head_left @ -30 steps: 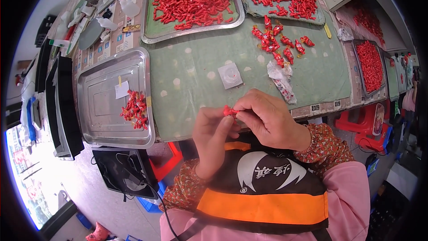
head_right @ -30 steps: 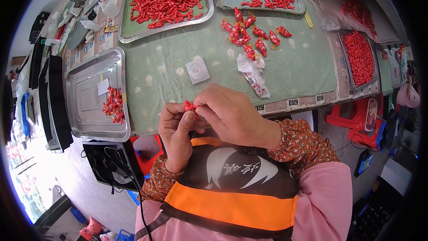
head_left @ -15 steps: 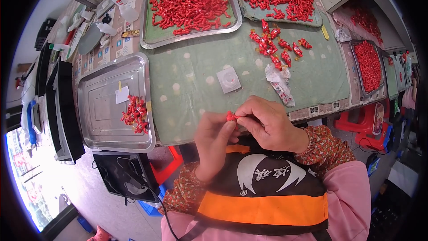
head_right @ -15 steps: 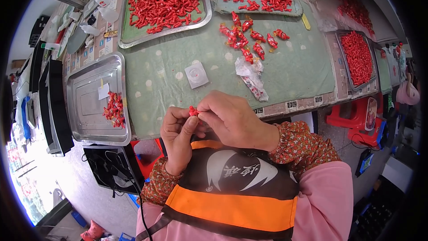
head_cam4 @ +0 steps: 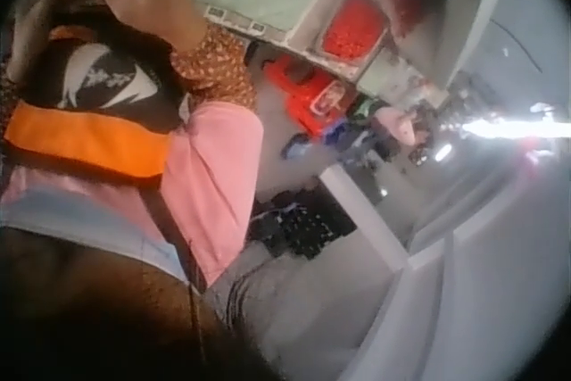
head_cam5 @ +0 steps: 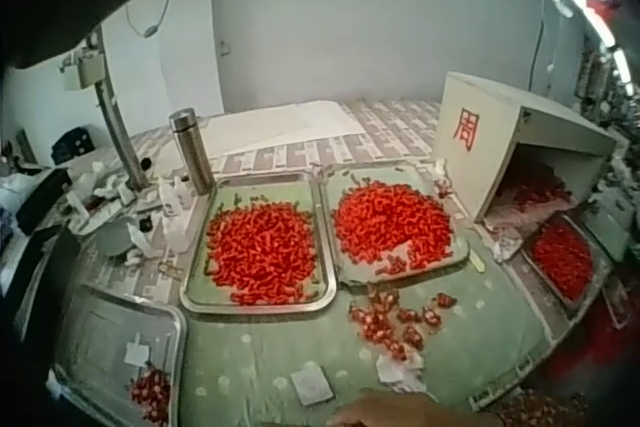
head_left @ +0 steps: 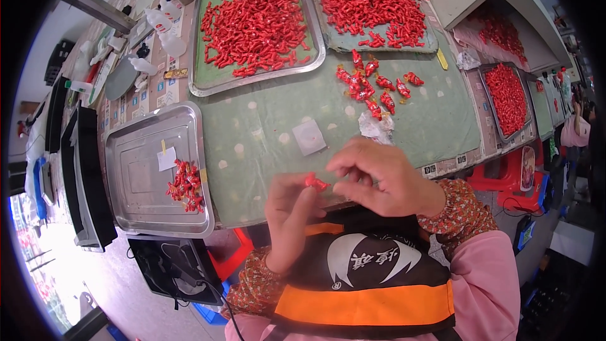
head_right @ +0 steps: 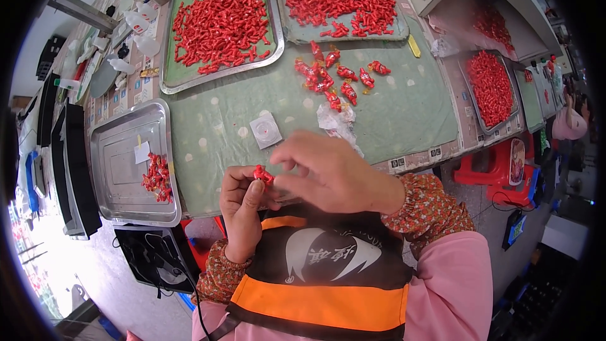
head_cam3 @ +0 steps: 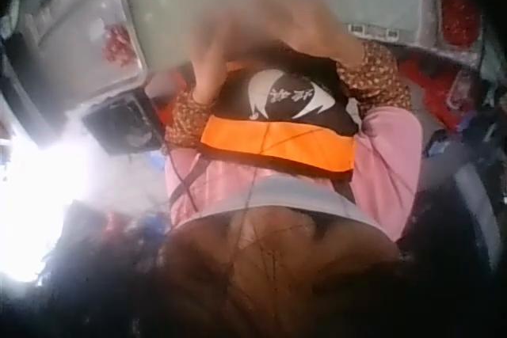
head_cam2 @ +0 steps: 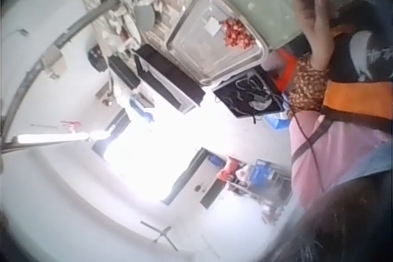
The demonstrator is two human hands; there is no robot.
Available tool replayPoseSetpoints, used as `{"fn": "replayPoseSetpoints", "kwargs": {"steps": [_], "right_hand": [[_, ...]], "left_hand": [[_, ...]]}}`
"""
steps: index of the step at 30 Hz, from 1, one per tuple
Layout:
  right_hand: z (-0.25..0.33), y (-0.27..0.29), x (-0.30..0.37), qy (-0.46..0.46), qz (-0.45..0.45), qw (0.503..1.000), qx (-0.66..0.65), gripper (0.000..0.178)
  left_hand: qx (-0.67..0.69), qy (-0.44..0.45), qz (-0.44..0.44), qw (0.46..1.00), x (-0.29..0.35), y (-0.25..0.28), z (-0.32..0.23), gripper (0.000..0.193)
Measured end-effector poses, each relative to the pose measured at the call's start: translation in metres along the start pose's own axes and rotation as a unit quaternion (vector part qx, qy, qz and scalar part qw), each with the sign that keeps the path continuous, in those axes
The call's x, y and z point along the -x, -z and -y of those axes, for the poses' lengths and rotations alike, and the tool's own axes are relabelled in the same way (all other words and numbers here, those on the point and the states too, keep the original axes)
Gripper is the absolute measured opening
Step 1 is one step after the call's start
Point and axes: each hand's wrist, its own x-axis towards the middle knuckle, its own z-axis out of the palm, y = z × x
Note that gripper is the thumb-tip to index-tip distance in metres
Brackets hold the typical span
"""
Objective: The person assembles plastic figurine parts by dipping pieces into glue and joining them by hand. The person then pours additional parts from a container onto trays, dispenses glue into a holder from a bottle, and resumes attaching figurine parts together.
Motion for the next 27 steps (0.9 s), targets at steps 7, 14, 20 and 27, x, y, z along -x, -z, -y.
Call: {"fn": "replayPoseSetpoints", "kwargs": {"steps": [7, 14, 20, 27], "right_hand": [[-0.007, 0.012, -0.003, -0.098, -0.041, 0.993, -0.047, 0.009], [-0.014, -0.020, 0.000, -0.149, 0.030, 0.944, -0.292, 0.017], [-0.015, -0.024, 0.002, -0.220, 0.064, 0.903, -0.364, 0.013], [-0.015, -0.024, 0.007, -0.221, 0.066, 0.911, -0.343, 0.010]], "left_hand": [[0.048, 0.010, -0.004, 0.999, -0.003, 0.002, -0.004, 0.019], [-0.028, -0.171, 0.020, 0.985, -0.006, 0.013, 0.017, 0.026], [-0.300, -0.380, 0.034, 0.875, -0.011, 0.027, 0.020, 0.030], [-0.377, -0.463, 0.037, 0.801, -0.009, 0.033, 0.021, 0.033]]}}
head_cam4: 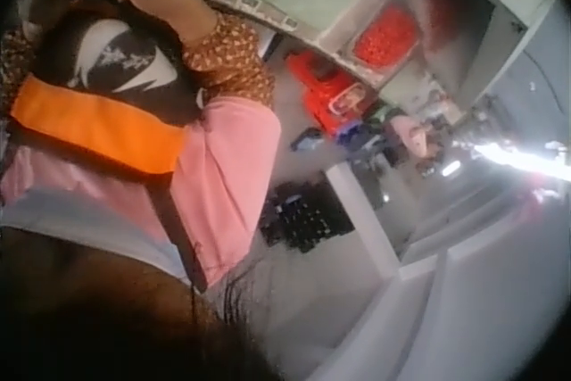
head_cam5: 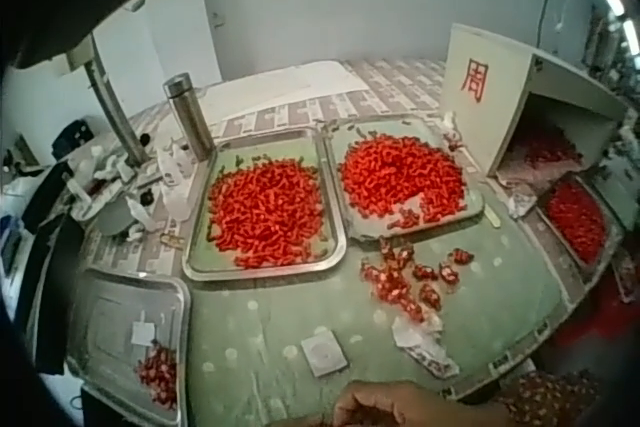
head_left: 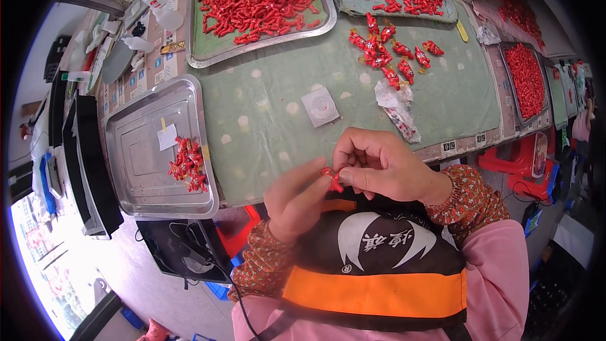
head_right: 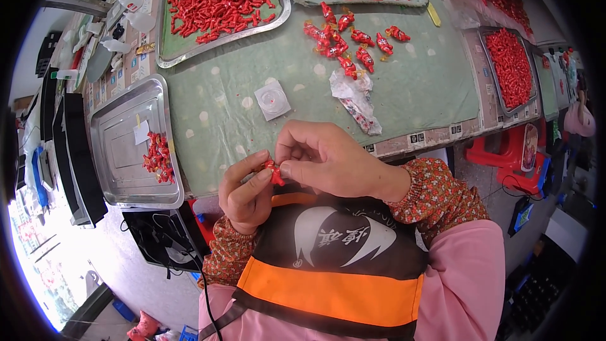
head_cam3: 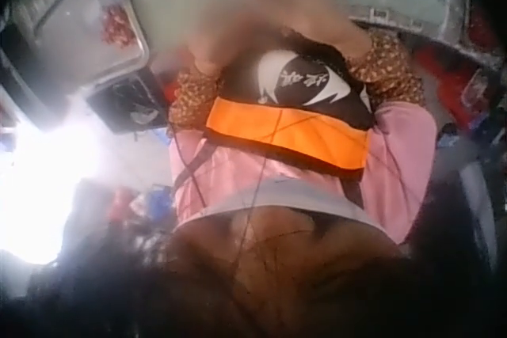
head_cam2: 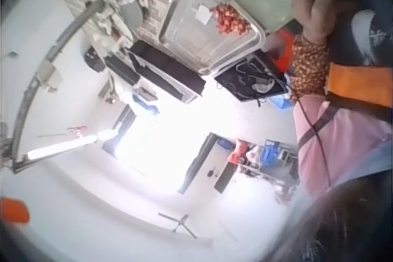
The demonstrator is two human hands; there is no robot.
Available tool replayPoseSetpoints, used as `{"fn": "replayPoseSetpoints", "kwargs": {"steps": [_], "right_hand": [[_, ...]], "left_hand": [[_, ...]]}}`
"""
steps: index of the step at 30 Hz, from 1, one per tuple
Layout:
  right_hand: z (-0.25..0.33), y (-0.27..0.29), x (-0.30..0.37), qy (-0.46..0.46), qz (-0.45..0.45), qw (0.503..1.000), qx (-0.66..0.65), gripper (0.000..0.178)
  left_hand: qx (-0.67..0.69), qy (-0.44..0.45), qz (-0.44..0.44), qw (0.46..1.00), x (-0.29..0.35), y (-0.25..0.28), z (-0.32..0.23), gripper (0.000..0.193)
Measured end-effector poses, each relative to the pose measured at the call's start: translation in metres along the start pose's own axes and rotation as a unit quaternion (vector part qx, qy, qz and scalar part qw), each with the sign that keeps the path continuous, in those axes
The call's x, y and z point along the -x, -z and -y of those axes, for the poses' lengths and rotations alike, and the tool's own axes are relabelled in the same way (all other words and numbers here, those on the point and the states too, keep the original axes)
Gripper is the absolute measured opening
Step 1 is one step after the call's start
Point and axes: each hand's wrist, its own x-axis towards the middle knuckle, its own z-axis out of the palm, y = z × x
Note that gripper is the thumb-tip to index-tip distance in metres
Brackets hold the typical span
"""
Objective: The person assembles plastic figurine parts by dipping pieces into glue and joining them by hand. The person then pours additional parts from a container onto trays, dispenses glue into a holder from a bottle, and resumes attaching figurine parts together.
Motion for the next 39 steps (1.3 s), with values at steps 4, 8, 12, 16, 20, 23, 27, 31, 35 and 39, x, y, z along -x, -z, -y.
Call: {"fn": "replayPoseSetpoints", "kwargs": {"steps": [4, 8, 12, 16, 20, 23, 27, 31, 35, 39], "right_hand": [[0.002, 0.001, 0.001, -0.018, 0.000, 1.000, 0.003, 0.008], [0.003, 0.001, 0.002, -0.047, 0.001, 0.999, -0.005, 0.007], [0.002, 0.003, 0.002, -0.054, 0.001, 0.998, -0.013, 0.009], [0.003, 0.005, 0.002, -0.085, 0.007, 0.996, -0.007, 0.009], [-0.001, 0.006, 0.002, -0.104, 0.013, 0.994, -0.010, 0.009], [0.000, 0.005, 0.001, -0.116, 0.006, 0.993, -0.005, 0.009], [0.000, 0.004, 0.000, -0.124, -0.002, 0.992, 0.005, 0.009], [0.000, 0.004, 0.001, -0.126, -0.007, 0.992, 0.017, 0.009], [-0.002, 0.003, 0.002, -0.129, -0.013, 0.991, 0.010, 0.009], [-0.002, 0.002, 0.002, -0.128, -0.018, 0.992, 0.002, 0.009]], "left_hand": [[-0.024, -0.032, -0.008, 0.999, -0.002, -0.003, 0.002, 0.028], [-0.042, -0.071, 0.014, 0.996, -0.004, 0.001, 0.004, 0.030], [-0.059, -0.124, 0.044, 0.990, -0.006, 0.005, 0.006, 0.030], [-0.063, -0.172, 0.069, 0.981, -0.009, 0.008, 0.006, 0.031], [-0.071, -0.187, 0.099, 0.975, -0.009, 0.012, 0.006, 0.032], [-0.076, -0.214, 0.103, 0.968, -0.008, 0.013, 0.009, 0.032], [-0.088, -0.225, 0.125, 0.962, -0.008, 0.015, 0.010, 0.030], [-0.087, -0.235, 0.138, 0.958, -0.010, 0.015, 0.010, 0.031], [-0.090, -0.239, 0.132, 0.958, -0.010, 0.013, 0.011, 0.030], [-0.089, -0.239, 0.129, 0.958, -0.010, 0.012, 0.011, 0.029]]}}
